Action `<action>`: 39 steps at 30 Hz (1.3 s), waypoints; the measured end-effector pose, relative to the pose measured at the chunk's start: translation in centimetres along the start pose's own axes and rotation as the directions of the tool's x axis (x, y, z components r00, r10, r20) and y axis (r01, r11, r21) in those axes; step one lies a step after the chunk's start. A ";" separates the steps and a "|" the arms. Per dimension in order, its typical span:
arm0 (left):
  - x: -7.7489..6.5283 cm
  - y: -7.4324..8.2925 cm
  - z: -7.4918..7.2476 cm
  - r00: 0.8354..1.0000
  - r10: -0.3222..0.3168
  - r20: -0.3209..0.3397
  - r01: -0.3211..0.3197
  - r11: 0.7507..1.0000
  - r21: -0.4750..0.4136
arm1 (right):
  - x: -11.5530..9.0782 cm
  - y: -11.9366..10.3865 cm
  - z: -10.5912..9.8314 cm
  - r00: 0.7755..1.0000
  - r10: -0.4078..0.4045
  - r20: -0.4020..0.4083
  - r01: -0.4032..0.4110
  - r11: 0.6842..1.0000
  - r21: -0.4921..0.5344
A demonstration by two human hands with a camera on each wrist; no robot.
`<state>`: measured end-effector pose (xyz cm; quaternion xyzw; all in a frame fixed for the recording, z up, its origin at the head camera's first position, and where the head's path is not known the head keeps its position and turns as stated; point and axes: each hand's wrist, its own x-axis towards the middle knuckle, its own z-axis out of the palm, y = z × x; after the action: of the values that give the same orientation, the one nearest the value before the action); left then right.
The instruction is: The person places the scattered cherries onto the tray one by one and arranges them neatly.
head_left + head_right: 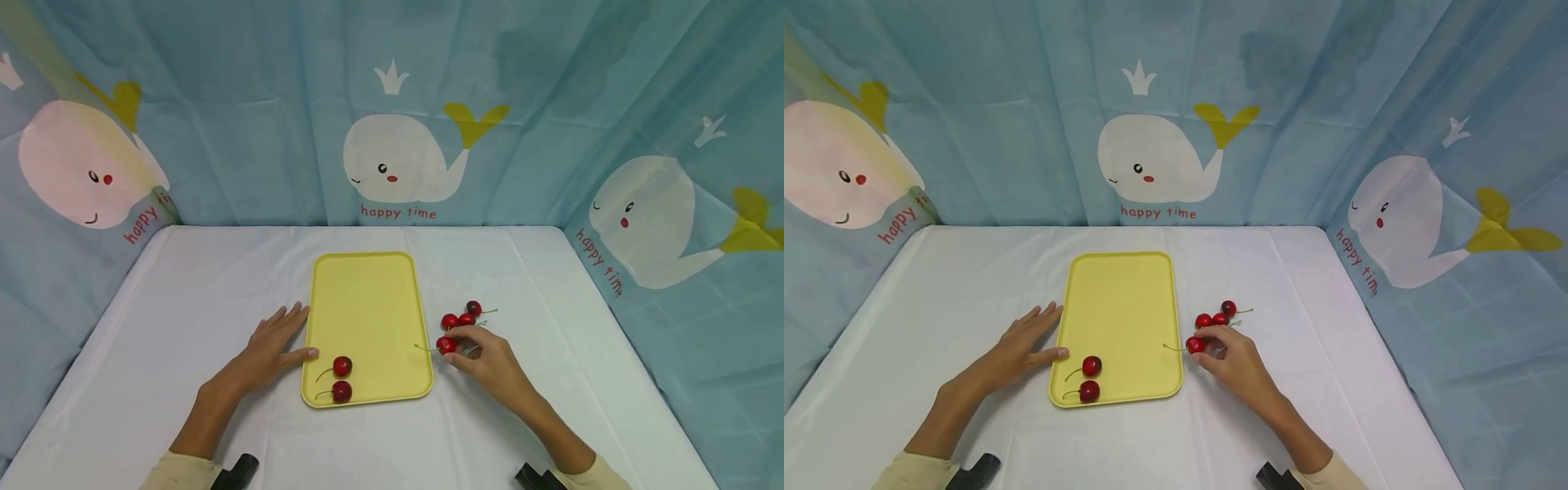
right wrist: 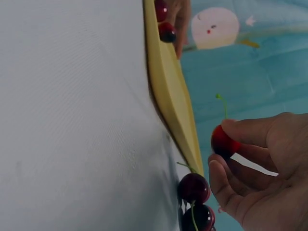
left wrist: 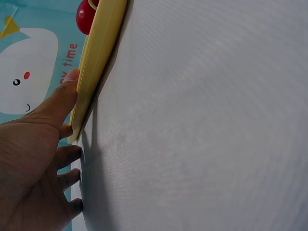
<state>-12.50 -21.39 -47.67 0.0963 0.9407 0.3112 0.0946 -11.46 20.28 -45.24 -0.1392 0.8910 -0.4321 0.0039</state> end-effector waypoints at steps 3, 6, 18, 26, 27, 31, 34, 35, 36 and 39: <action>0.0 -0.1 0.1 1.000 0.004 -0.001 -0.004 1.000 0.002 | 0.3 -0.4 0.4 1.000 -0.007 0.001 0.007 1.000 0.009; 0.0 -0.2 0.1 1.000 0.009 -0.006 -0.009 1.000 0.004 | 0.5 -0.7 0.9 1.000 -0.014 0.006 0.013 1.000 0.026; -0.1 -0.2 0.1 1.000 0.004 -0.005 -0.004 1.000 0.005 | 1.7 -1.8 2.6 0.999 -0.033 0.028 0.030 0.994 0.106; 0.0 -0.1 0.1 1.000 0.007 -0.004 -0.007 1.000 -0.001 | 2.3 -2.2 3.8 0.997 -0.041 0.060 0.032 0.990 0.140; 0.0 -0.1 0.1 1.000 0.007 -0.003 -0.007 1.000 -0.004 | 2.4 -2.3 4.0 0.997 -0.048 0.061 0.040 0.990 0.139; 0.0 -0.1 0.1 1.000 0.005 0.000 -0.005 1.000 -0.002 | 2.7 -2.4 4.6 0.995 -0.066 0.069 0.054 0.986 0.156; 0.0 -0.1 0.1 1.000 0.004 0.000 -0.004 1.000 0.003 | 2.9 -2.4 4.9 0.995 -0.072 0.076 0.058 0.984 0.170; 0.0 -0.1 0.1 1.000 0.004 0.000 -0.004 1.000 0.004 | 2.9 -2.5 5.0 0.994 -0.071 0.078 0.057 0.984 0.171; 0.0 0.0 0.1 1.000 0.003 -0.001 -0.003 1.000 0.002 | 3.0 -2.6 5.1 0.994 -0.070 0.079 0.055 0.984 0.170; 0.0 0.0 0.1 1.000 0.002 -0.004 -0.002 1.000 0.000 | 3.1 -2.8 5.4 0.995 -0.063 0.081 0.049 0.984 0.170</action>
<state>-12.50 -21.31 -47.74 0.0967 0.9409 0.3113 0.0922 -13.08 13.67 -46.10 -0.1818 0.8461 -0.4992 0.0419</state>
